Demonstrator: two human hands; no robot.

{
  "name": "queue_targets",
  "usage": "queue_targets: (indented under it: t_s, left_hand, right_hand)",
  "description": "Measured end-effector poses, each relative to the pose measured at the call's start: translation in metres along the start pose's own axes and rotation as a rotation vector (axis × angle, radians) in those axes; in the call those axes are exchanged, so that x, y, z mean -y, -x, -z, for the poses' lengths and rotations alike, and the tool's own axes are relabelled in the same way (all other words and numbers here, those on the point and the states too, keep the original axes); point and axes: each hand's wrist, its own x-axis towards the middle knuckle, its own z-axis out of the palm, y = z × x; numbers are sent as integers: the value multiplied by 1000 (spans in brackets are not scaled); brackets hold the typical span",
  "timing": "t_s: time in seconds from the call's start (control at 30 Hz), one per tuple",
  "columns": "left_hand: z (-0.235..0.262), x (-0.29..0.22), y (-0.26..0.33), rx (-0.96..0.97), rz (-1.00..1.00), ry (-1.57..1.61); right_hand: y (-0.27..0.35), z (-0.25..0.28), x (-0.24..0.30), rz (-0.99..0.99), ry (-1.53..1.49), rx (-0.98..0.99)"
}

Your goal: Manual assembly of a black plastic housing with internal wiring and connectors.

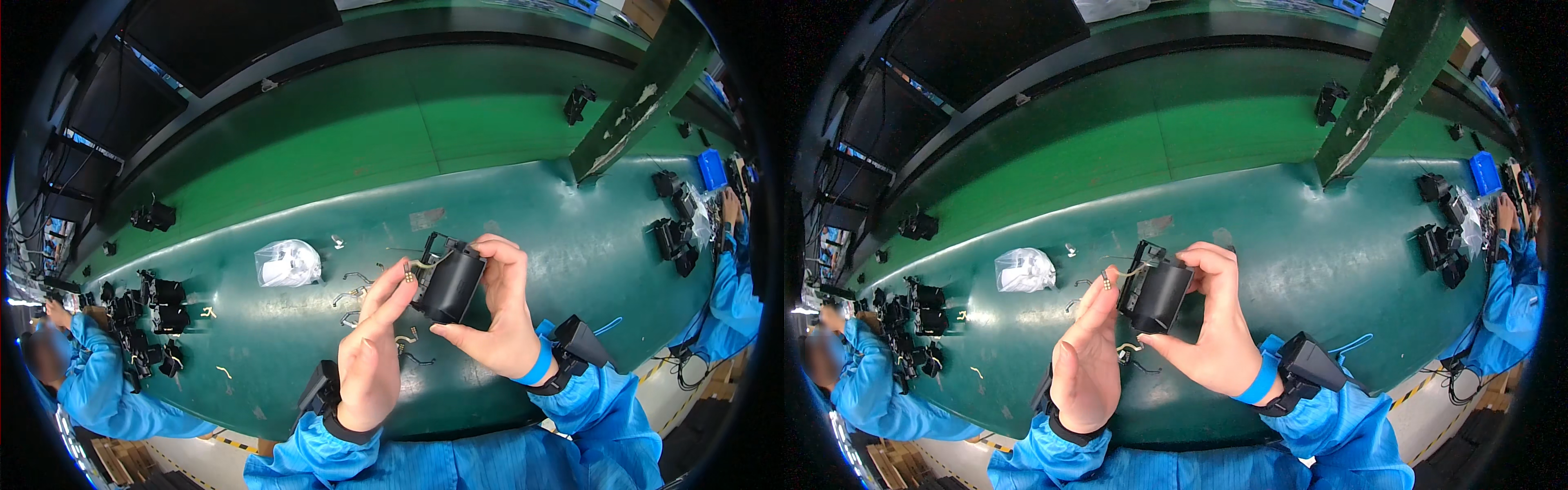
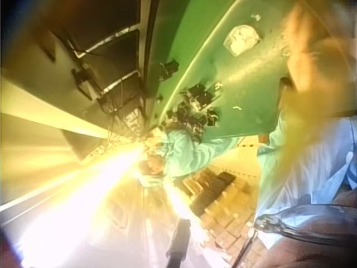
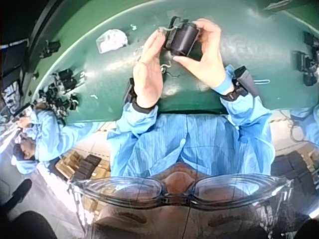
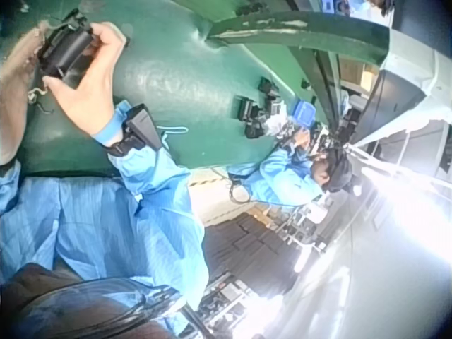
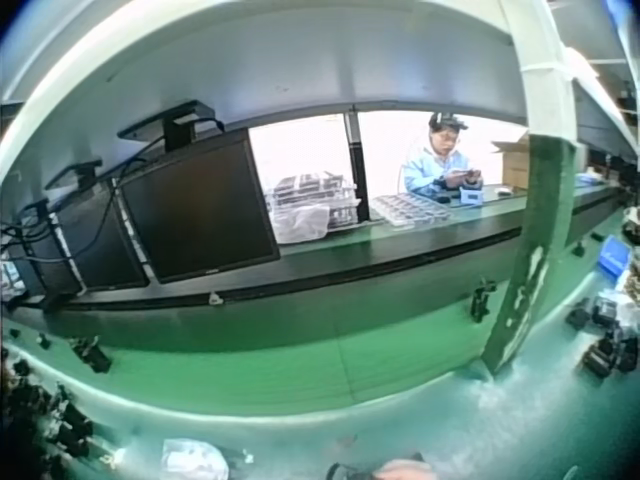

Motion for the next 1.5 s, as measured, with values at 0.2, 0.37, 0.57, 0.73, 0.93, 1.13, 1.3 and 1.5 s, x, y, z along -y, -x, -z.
queue_targets:
  t_s: [0.2,0.37,0.57,0.73,0.93,1.13,1.3,1.5]
  left_hand:
    - [1,1,-1,50,63,-1]
    - [0,0,0,57,52,-27]
    - [-5,-5,1,93,74,-128]
    - [-4,-6,4,148,68,-159]
    - [0,-4,3,249,89,-163]
    - [1,-7,3,224,74,-295]
    - [2,-6,5,262,29,-421]
    - [1,-10,5,232,22,-466]
  right_hand:
    - [0,0,2,3,123,-9]
    - [0,-1,2,45,178,-23]
    - [-1,-1,12,41,423,-35]
    - [-1,-3,14,23,470,-31]
    - [1,-1,5,69,322,-42]
    - [-1,-1,5,70,225,-71]
    - [-2,-2,8,90,395,-5]
    - [-4,-2,4,99,166,-5]
